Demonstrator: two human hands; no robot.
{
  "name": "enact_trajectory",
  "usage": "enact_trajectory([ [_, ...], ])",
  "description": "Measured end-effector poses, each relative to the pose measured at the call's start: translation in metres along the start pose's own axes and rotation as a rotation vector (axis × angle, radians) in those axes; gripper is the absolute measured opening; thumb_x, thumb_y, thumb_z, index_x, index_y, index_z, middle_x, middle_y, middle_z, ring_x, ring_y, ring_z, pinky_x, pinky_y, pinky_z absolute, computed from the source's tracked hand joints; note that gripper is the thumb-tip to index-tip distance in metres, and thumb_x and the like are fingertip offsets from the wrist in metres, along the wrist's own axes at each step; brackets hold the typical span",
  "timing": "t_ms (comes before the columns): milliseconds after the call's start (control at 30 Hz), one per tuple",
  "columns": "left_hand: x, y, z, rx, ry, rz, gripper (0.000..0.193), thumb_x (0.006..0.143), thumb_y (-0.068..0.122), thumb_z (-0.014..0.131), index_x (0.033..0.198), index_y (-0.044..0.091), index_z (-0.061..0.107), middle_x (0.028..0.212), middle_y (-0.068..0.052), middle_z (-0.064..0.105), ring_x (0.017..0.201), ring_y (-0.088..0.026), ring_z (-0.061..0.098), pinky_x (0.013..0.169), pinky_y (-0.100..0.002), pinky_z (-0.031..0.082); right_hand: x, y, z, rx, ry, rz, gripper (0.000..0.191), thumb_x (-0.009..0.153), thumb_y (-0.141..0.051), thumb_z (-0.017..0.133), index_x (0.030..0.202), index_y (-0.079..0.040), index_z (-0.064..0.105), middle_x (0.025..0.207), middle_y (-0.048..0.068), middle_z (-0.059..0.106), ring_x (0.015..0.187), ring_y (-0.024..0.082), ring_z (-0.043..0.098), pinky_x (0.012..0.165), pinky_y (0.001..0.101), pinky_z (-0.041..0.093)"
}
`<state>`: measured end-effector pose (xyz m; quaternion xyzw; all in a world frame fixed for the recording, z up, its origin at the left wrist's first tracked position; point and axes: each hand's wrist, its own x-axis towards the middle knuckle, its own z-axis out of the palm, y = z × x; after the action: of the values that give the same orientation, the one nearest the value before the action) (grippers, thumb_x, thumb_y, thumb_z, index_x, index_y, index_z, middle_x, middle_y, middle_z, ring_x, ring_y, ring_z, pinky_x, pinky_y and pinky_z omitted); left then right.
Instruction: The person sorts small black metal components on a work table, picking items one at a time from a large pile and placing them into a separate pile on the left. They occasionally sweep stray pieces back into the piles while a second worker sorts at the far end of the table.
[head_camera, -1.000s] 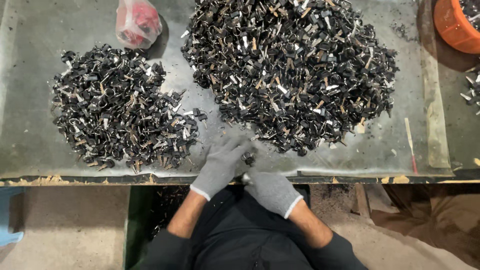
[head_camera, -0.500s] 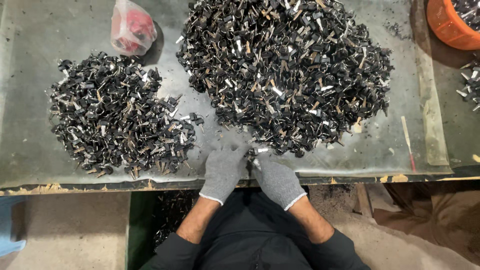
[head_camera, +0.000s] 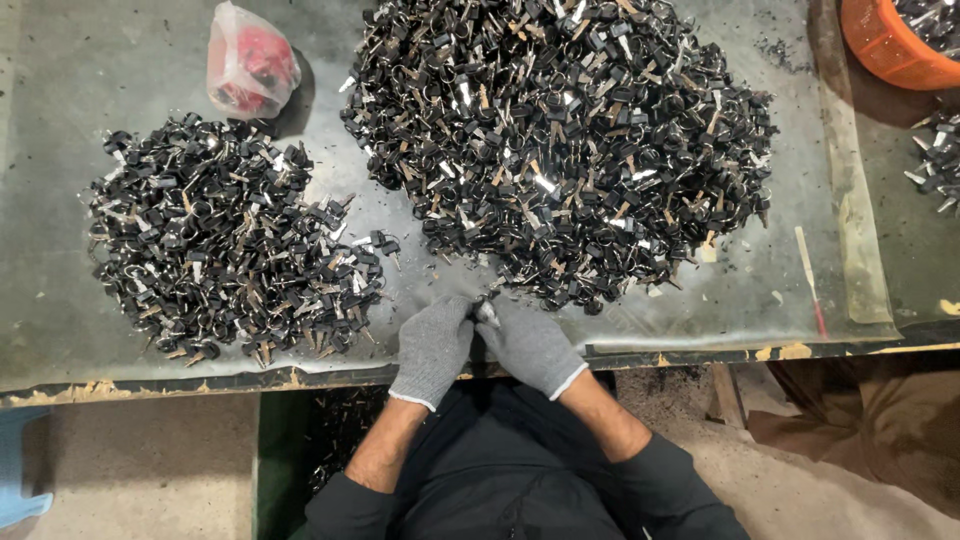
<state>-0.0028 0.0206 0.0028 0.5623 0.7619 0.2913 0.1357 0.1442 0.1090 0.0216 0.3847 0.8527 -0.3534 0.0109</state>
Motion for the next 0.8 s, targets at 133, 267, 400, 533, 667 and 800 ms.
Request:
enact_trajectory([
  [133, 0.001, 0.002, -0.001, -0.018, -0.067, -0.102, 0.024, 0.082, 0.011, 0.065, 0.103, 0.015, 0.075, 0.093, -0.010, 0.073, 0.085, -0.033, 0.072, 0.077, -0.047, 0.055, -0.003, -0.001, 0.006, -0.077, 0.064, -0.090, 0.024, 0.100, -0.028, 0.057, 0.101, -0.004, 0.060, 0.085, 0.020, 0.071, 0.077, 0.039, 0.073, 0.068, 0.0511, 0.057],
  [267, 0.001, 0.003, -0.004, -0.053, -0.017, -0.089, 0.016, 0.085, 0.016, 0.068, 0.098, 0.013, 0.075, 0.095, -0.010, 0.074, 0.085, -0.032, 0.072, 0.075, -0.045, 0.055, -0.010, 0.003, 0.008, -0.099, 0.104, -0.106, 0.025, 0.097, -0.027, 0.059, 0.101, -0.002, 0.060, 0.077, 0.019, 0.071, 0.073, 0.037, 0.073, 0.064, 0.0484, 0.057],
  [400, 0.000, 0.000, -0.002, -0.050, -0.020, 0.034, 0.017, 0.085, 0.012, 0.066, 0.100, 0.011, 0.074, 0.095, -0.011, 0.074, 0.083, -0.033, 0.072, 0.073, -0.045, 0.056, -0.008, -0.004, 0.012, -0.173, 0.075, 0.029, 0.025, 0.100, -0.026, 0.057, 0.101, -0.001, 0.059, 0.078, 0.020, 0.072, 0.076, 0.038, 0.074, 0.066, 0.0493, 0.057],
  [533, 0.001, -0.001, -0.001, 0.046, 0.013, 0.173, 0.012, 0.091, 0.009, 0.065, 0.101, 0.006, 0.070, 0.091, -0.013, 0.070, 0.083, -0.034, 0.071, 0.073, -0.046, 0.055, -0.001, -0.009, 0.002, -0.282, 0.012, 0.021, 0.017, 0.099, -0.016, 0.054, 0.105, -0.002, 0.060, 0.086, 0.021, 0.073, 0.081, 0.039, 0.074, 0.069, 0.0503, 0.058],
  [667, 0.000, -0.004, -0.001, -0.083, 0.050, 0.131, 0.011, 0.086, 0.010, 0.066, 0.096, 0.007, 0.070, 0.089, -0.013, 0.071, 0.082, -0.036, 0.070, 0.072, -0.048, 0.055, -0.002, -0.002, -0.018, -0.140, -0.012, -0.068, 0.023, 0.095, -0.022, 0.059, 0.105, -0.001, 0.060, 0.088, 0.024, 0.073, 0.082, 0.042, 0.072, 0.071, 0.0535, 0.055],
  [800, -0.004, -0.005, 0.006, -0.082, 0.084, 0.153, 0.012, 0.085, 0.008, 0.066, 0.096, 0.005, 0.069, 0.090, -0.014, 0.069, 0.083, -0.037, 0.068, 0.073, -0.048, 0.054, -0.008, -0.002, -0.009, -0.139, 0.080, -0.076, 0.026, 0.093, -0.019, 0.058, 0.111, 0.000, 0.059, 0.089, 0.024, 0.071, 0.076, 0.043, 0.072, 0.067, 0.0549, 0.055],
])
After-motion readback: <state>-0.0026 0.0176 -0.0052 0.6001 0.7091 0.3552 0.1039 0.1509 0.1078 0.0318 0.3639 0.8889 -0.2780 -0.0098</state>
